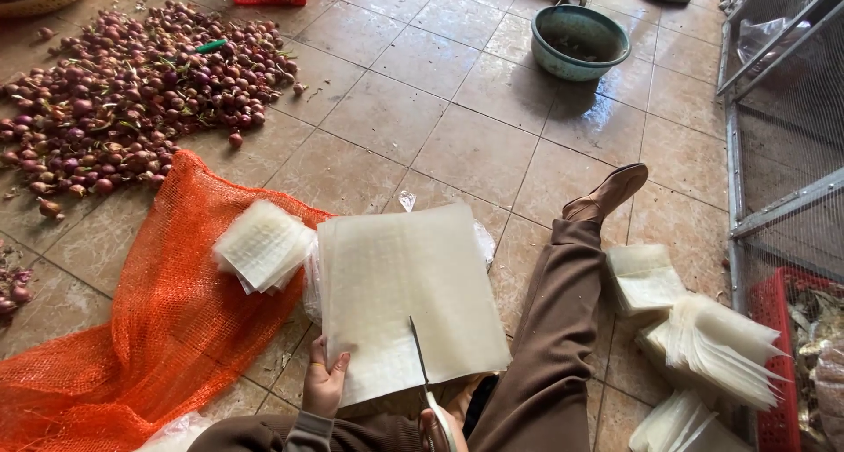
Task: Cutting stacks of thin white sheets into smaller rectangular pieces using scissors while sitting on the floor.
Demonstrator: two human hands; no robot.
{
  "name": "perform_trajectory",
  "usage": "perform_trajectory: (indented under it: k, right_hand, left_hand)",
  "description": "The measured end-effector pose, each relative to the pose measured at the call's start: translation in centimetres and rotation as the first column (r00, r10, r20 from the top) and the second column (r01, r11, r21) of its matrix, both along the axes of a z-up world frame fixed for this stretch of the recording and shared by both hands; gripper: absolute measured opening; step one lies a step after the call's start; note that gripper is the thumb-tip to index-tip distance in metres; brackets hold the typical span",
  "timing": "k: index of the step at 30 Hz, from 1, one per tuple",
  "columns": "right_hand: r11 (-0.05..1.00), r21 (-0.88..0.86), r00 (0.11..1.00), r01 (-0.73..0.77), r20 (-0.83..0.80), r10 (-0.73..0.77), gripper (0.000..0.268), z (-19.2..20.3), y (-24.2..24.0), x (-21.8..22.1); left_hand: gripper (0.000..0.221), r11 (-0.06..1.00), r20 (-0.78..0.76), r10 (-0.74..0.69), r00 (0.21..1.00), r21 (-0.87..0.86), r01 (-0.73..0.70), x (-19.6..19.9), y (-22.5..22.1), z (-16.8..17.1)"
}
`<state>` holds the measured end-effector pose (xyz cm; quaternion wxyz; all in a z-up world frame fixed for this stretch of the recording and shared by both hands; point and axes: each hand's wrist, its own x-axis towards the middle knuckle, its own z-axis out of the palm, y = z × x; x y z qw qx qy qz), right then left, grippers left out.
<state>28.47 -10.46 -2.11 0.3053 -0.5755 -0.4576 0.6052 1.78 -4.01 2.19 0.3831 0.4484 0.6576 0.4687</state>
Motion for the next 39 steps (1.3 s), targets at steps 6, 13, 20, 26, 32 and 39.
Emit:
perform_trajectory:
  k: [6,13,20,26,32,39]
  right_hand:
    - [0.994,-0.068,0.979,-0.082,-0.192,0.068,0.067,0.2,-0.5,-0.4]
    - [0.9,-0.435,0.981,-0.03,-0.185,-0.056,0.085,4.4,2.0,-2.1]
    - [0.941,-0.315,0.979,-0.121,-0.194,0.061,0.08,1.6,1.8,-1.1]
    - [0.923,-0.073,0.798,-0.379,-0.531,0.286,0.094,-0.6,1.9,5.7]
    - [0.74,-0.291,0.66,-0.606,-0.703,0.265,0.119,6.1,4.8,7.7]
    - [0.848,-0.352,0.735,-0.396,-0.675,0.063,0.108,4.0,5.9,1.5]
  left_hand:
    - [0.049,0.998,0.091,0.054,0.994,-0.04,-0.051,-0.2,-0.8,0.2]
    - [0.042,0.989,0.152,-0.017,0.988,-0.143,0.039,-0.4,-1.4,-0.3]
    - [0.053,0.967,0.022,0.037,0.999,-0.254,-0.03,-0.4,-1.7,0.4]
    - [0.044,0.984,0.052,-0.011,0.999,-0.177,0.02,-3.0,-0.8,0.8]
    - [0.049,0.99,0.442,-0.102,0.891,-0.045,0.136,-2.5,-1.8,-2.0]
    - [0.058,0.996,0.683,-0.05,0.729,-0.021,0.088,-1.5,-3.2,-7.4]
